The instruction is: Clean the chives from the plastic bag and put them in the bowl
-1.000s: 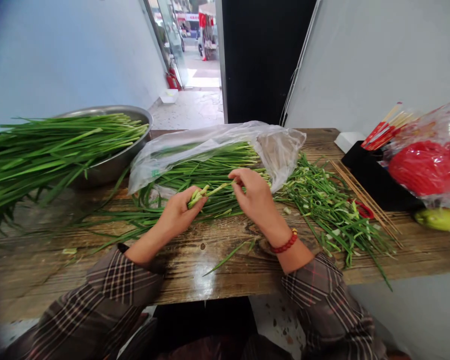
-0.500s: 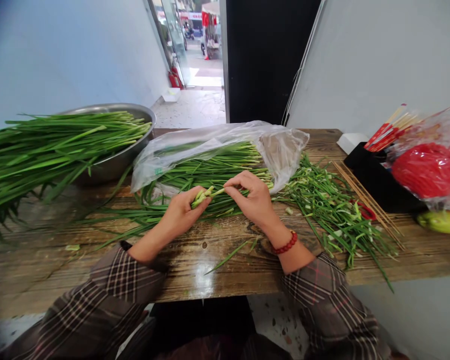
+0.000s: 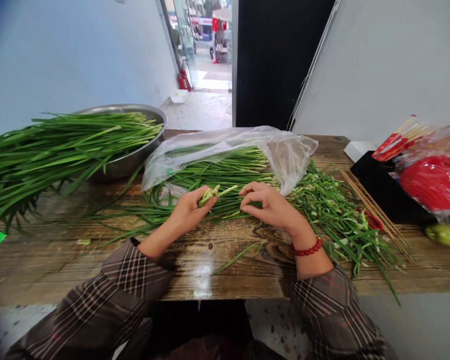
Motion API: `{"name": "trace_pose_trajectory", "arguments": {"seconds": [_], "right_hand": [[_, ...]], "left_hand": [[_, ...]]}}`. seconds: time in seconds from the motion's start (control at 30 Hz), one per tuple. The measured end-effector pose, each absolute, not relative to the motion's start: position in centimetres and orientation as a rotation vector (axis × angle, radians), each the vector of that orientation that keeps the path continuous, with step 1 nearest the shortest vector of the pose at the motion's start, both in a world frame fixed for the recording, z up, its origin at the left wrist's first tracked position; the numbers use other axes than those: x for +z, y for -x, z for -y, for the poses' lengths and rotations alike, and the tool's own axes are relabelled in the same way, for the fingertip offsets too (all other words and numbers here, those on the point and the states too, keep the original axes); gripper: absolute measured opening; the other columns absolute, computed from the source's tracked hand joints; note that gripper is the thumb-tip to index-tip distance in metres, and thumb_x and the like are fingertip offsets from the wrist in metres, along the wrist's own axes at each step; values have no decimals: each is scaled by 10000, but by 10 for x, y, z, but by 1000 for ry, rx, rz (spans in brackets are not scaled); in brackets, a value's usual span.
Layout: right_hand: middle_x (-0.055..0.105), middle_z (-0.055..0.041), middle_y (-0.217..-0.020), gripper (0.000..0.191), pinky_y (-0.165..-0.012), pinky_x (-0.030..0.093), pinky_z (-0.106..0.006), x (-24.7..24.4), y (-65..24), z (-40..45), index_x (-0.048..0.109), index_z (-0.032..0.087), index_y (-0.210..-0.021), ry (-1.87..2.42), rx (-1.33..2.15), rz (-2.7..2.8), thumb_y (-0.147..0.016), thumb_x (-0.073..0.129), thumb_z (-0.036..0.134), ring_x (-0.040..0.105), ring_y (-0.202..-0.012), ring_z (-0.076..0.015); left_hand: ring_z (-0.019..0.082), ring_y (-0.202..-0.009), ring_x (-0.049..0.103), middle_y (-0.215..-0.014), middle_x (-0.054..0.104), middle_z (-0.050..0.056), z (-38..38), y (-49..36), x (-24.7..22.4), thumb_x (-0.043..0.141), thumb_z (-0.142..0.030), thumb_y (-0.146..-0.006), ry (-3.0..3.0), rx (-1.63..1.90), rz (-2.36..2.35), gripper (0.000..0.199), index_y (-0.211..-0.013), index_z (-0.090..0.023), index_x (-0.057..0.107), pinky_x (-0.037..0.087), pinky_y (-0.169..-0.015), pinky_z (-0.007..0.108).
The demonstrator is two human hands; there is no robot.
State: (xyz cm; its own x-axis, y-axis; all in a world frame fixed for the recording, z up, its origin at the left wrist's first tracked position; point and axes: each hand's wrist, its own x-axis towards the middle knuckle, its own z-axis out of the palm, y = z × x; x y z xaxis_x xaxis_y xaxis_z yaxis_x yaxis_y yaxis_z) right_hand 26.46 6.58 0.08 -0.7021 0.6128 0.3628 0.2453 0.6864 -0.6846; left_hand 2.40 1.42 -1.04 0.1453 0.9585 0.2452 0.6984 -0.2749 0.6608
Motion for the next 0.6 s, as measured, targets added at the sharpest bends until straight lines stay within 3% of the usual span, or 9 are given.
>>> {"name": "trace_pose_trajectory", "arguments": {"seconds": [0.1,0.17,0.27,0.37,0.6], "right_hand": [[649,-81,-1048,122,-864,512,-387,-2,-261,-66,668,217,-928,739,670,2168,-868,620,311,616,-980,-213],[651,-88,-1123,285,-879,522,-399,-3,-258,-64,613,231,-1160,773,636,2105,-893,591,330,625,-1008,-220],[492,-118,-1441,565,-1075,419,-473,-5,-251,-57,333,253,-1479,721,651,2210,-951,499,368,501,-1294,-255],[287,-114,-1581,679,-1180,284,-509,-10,-241,-49,142,249,-1551,631,650,2395,-970,452,415,302,-1448,-258],[154,-73,-1626,773,-1216,211,-513,-8,-234,-41,29,258,-1562,584,597,2399,-955,434,512,191,-1489,-264]], "left_hand": [[108,-607,421,-632,466,-45,-14,-24,-10,481,-331,-895,-2031,914,-1568,244,-707,-175,479,303,-594,230],[108,-610,432,-639,483,-44,-13,-24,-9,487,-319,-895,-2032,923,-1564,233,-714,-173,491,314,-598,228],[110,-617,447,-647,503,-41,-12,-25,-8,483,-311,-904,-2020,943,-1577,224,-730,-172,507,325,-600,224],[113,-627,456,-664,518,-38,-12,-25,-8,484,-301,-905,-2024,944,-1567,200,-757,-172,523,327,-599,224],[124,-689,491,-734,559,-16,-13,-24,-13,481,-288,-916,-2115,881,-1456,192,-774,-169,533,356,-640,232]]}}
